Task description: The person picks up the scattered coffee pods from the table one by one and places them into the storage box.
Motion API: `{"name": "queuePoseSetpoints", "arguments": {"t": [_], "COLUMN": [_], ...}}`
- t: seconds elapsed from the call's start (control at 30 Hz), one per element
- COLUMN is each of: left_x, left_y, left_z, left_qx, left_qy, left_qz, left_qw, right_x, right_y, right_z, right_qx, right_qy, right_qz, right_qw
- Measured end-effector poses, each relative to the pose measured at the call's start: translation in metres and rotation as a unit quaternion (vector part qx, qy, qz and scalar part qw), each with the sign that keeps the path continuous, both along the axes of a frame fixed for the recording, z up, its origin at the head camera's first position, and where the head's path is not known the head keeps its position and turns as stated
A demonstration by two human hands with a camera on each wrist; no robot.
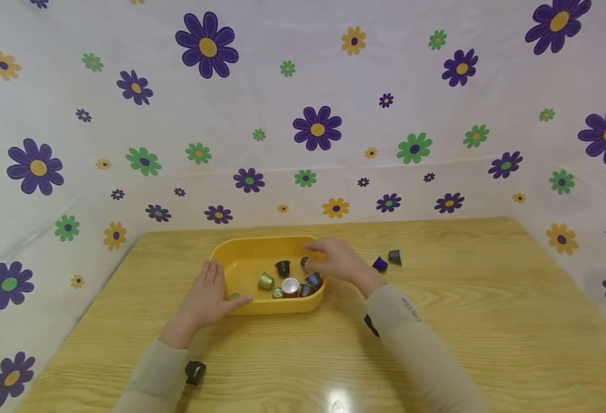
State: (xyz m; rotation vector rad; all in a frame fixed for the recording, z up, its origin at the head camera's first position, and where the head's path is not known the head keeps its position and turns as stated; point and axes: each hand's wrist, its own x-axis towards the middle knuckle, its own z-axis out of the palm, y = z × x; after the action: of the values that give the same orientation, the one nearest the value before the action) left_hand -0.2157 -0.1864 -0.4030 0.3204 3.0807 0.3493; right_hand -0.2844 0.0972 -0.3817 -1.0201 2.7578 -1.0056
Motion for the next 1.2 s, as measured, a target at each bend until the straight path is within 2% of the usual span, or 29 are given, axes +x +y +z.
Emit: {"name": "queuePoseSetpoints", "arguments": {"t": [0.2,0.5,0.77,1.2], "left_x": [-0.001,0.0,-0.001,-0.002], "left_y": [0.0,0.0,0.0,-0.001], "left_z": [-0.001,-0.001,-0.002,-0.004], "left_qx": [0.006,0.009,0.006,0.006], "left_qy": [0.002,-0.001,0.001,0.008], "left_qz": [0.002,0.002,0.003,-0.002], "left_qw": [1.0,1.0,1.0,1.0], "right_x": [-0.002,0.0,0.002,0.01], "right_y": [0.021,0.052,0.077,0.118], "right_z": [-0.002,-0.004,-0.007,-0.015], "right_qx": [0.016,0.037,0.04,0.061], "right_qy": [0.016,0.009,0.044,0.019], "right_qz": [-0.02,-0.071,-0.075,-0.107], "right_qw": [1.0,0.997,0.995,0.992]}}
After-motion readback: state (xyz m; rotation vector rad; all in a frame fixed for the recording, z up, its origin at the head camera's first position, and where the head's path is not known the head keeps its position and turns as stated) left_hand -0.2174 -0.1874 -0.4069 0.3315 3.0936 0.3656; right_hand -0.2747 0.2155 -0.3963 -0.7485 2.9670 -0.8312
